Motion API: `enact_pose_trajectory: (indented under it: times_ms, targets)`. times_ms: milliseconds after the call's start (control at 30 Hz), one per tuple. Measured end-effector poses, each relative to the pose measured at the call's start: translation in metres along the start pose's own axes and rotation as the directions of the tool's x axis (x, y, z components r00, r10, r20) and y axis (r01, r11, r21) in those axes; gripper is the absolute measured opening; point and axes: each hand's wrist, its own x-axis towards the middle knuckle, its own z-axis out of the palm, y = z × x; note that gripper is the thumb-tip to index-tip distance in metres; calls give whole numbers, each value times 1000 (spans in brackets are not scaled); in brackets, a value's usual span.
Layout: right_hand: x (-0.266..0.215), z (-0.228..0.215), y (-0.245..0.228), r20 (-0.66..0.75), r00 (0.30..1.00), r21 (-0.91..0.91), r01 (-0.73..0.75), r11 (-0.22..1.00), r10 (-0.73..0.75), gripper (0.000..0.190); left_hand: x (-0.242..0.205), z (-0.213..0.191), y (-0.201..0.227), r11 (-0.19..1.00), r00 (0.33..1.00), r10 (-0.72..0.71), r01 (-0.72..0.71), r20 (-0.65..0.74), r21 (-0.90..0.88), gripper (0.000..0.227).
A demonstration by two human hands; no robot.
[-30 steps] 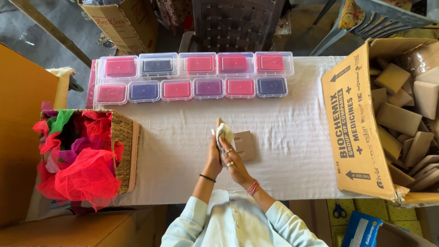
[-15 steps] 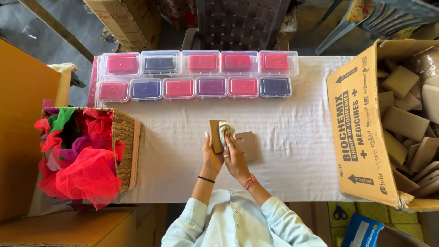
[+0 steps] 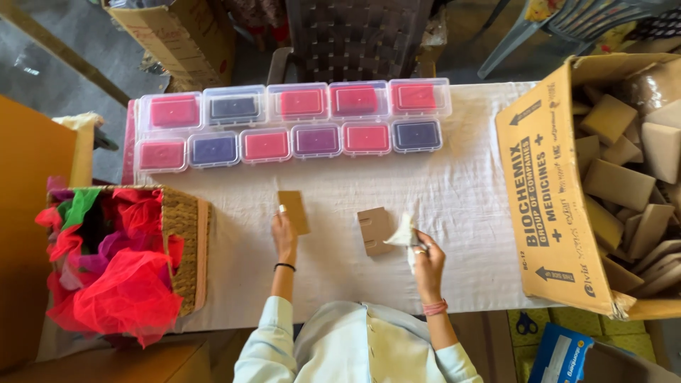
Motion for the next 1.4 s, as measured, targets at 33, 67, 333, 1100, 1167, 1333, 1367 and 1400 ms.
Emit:
enact_pose_trajectory:
  times_ms: [33, 67, 333, 1100, 1167, 1333, 1367, 1400]
  targets:
    - [3, -4, 2, -9, 1000, 2, 2, 1000, -2, 40, -4, 0, 6, 1000, 1000, 5, -5, 8, 2, 58]
    - [5, -8, 4, -32, 999, 135, -22, 991, 26, 41, -9, -2, 12, 950, 965, 206, -157, -164, 271, 53]
    - [11, -8, -1, -114, 986, 371, -68, 926, 119, 44, -103, 85, 43, 349, 582, 704, -782, 407, 516, 112]
    - [25, 92, -42, 469, 710, -216, 668, 712, -525, 56, -153, 56, 82, 432, 542, 374, 616, 753, -658, 73]
    - [16, 101, -55, 455, 786, -215, 553, 805, -419, 56, -147, 50, 93, 390, 603, 310, 624, 735, -677, 80]
    - [-26, 115, -69, 511, 732, -162, 596, 786, -450, 59, -136, 50, 100, 364, 746, 225, 533, 627, -764, 91]
    - [-28, 116, -70, 546, 681, -157, 656, 738, -489, 55, -140, 50, 103, 409, 750, 240, 497, 616, -765, 90]
    - [-32, 119, -71, 579, 627, -145, 708, 691, -521, 51, -144, 47, 104, 457, 756, 252, 457, 604, -763, 89]
